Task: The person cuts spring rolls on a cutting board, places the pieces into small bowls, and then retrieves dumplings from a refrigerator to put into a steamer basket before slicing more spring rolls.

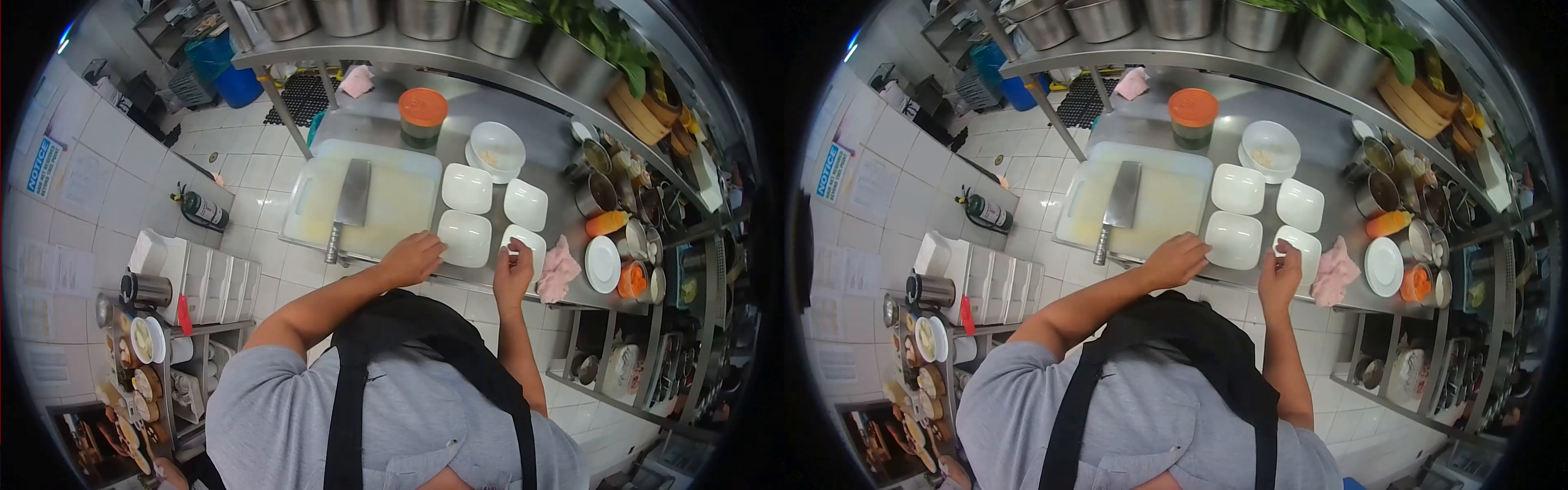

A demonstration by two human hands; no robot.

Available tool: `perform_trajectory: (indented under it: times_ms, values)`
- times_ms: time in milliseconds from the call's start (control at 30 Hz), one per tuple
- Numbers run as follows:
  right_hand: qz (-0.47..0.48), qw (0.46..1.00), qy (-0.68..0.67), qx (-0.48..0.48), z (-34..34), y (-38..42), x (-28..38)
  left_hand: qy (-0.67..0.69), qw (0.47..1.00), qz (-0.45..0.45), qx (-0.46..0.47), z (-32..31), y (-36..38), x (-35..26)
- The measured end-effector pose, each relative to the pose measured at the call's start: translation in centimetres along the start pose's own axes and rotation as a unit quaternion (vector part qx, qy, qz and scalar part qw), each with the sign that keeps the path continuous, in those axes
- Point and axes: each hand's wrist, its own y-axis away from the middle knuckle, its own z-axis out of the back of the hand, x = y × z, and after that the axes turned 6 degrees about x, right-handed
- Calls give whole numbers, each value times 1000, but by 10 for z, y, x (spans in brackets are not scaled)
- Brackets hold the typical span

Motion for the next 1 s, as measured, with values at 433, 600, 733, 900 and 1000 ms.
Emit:
perform_trajectory:
  times_ms: [433,600,733,900,1000]
  values:
    - [165,814,137,540,-254,50,200,29,925,263,-273,140,183,142]
    - [95,851,239,457,-297,62,204,88,905,327,-256,151,233,203]
    - [27,894,229,384,-300,69,195,109,915,315,-226,158,234,255]
    - [-68,963,52,254,-235,56,225,136,927,252,-242,194,171,276]
    - [-79,973,49,212,-211,68,231,131,931,224,-256,214,128,277]
